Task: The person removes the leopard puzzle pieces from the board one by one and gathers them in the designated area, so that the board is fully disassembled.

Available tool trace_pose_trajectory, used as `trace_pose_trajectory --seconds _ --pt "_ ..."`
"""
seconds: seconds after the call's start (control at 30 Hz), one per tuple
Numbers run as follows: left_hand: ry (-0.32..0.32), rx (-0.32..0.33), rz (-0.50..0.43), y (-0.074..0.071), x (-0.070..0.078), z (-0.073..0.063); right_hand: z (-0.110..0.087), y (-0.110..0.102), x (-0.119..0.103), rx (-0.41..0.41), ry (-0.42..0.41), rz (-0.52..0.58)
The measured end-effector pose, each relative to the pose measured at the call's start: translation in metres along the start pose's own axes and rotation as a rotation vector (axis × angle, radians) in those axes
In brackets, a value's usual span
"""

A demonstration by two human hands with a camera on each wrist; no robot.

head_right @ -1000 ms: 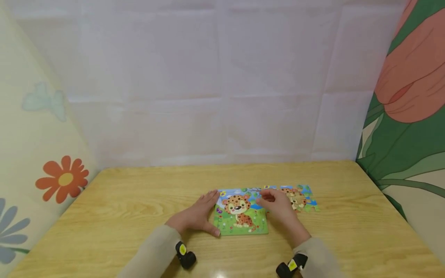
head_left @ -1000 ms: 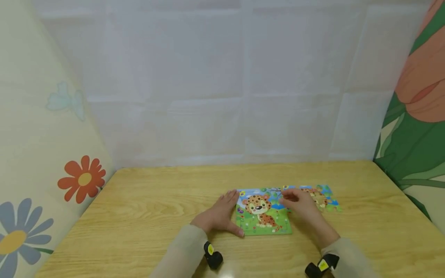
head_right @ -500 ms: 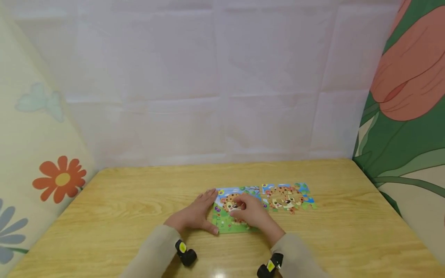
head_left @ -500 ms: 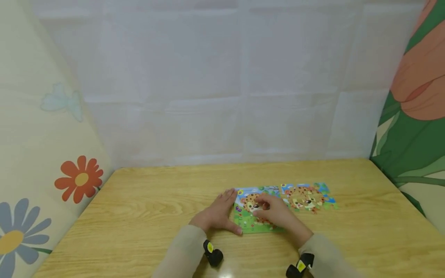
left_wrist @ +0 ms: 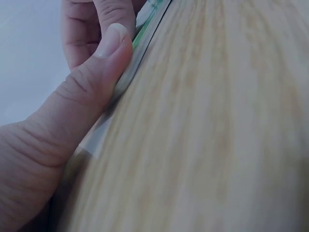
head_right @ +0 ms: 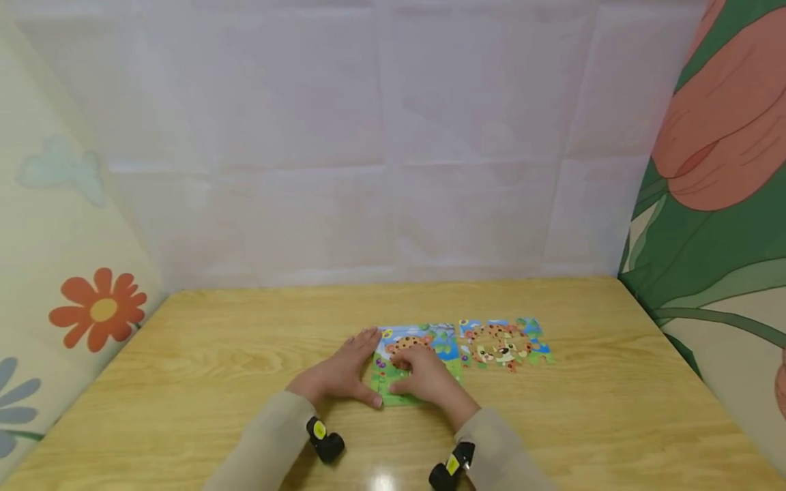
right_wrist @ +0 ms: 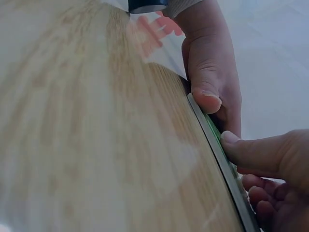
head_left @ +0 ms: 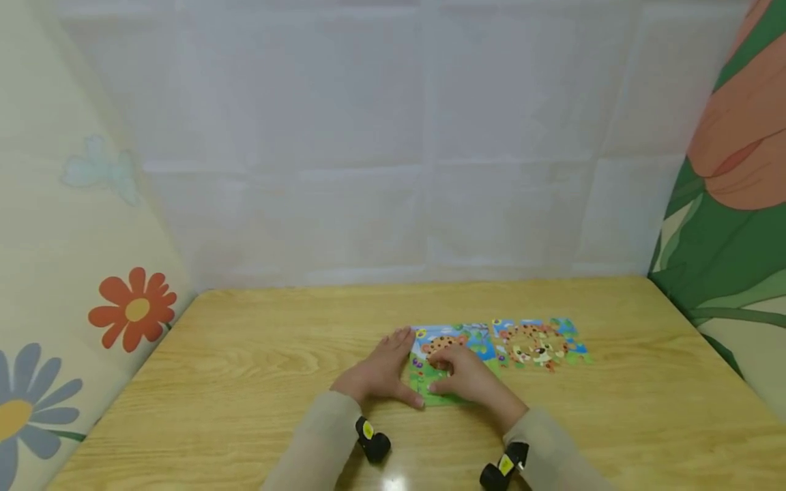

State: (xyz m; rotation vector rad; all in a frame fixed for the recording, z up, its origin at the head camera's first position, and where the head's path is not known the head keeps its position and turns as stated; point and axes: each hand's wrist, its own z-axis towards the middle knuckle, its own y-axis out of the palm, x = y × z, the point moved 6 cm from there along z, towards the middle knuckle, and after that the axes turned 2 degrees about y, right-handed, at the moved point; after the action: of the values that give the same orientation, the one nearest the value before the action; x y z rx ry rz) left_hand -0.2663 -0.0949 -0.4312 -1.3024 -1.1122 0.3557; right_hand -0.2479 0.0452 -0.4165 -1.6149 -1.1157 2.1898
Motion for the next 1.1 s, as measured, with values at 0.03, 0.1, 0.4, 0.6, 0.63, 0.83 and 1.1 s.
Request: trace_pose_trajectory --seconds 0.03,0.1,0.4,0.6,0.63,0.83,1.1 --pt "0.001 0.001 -0.002 -0.001 0.0 0.0 0.001 0.0 0.0 -0.001 0.001 0.002" --pt "0.004 0.002 0.0 -0.002 0.001 -0.001 0.002 0.001 0.0 -0.008 0.009 0.01" --pt "-0.001 -0.011 0.01 -0.007 0.002 0.002 0.013 0.001 -0.001 -0.071 0.152 0.046" --pt "-0.011 -0.014 0.001 -0.008 0.0 0.003 0.015 0.001 -0.005 -0.094 0.199 0.007" --pt "-0.011 -0.014 0.001 -0.008 0.0 0.003 0.015 0.001 -0.005 -0.096 0.2 -0.001" --pt "-0.006 -0.009 -0.005 -0.005 0.001 0.001 0.014 0.004 -0.003 -0.096 0.212 -0.011" --pt "0.004 -0.001 0.017 -0.002 0.0 0.001 0.009 0.005 -0.003 -0.046 0.194 0.049"
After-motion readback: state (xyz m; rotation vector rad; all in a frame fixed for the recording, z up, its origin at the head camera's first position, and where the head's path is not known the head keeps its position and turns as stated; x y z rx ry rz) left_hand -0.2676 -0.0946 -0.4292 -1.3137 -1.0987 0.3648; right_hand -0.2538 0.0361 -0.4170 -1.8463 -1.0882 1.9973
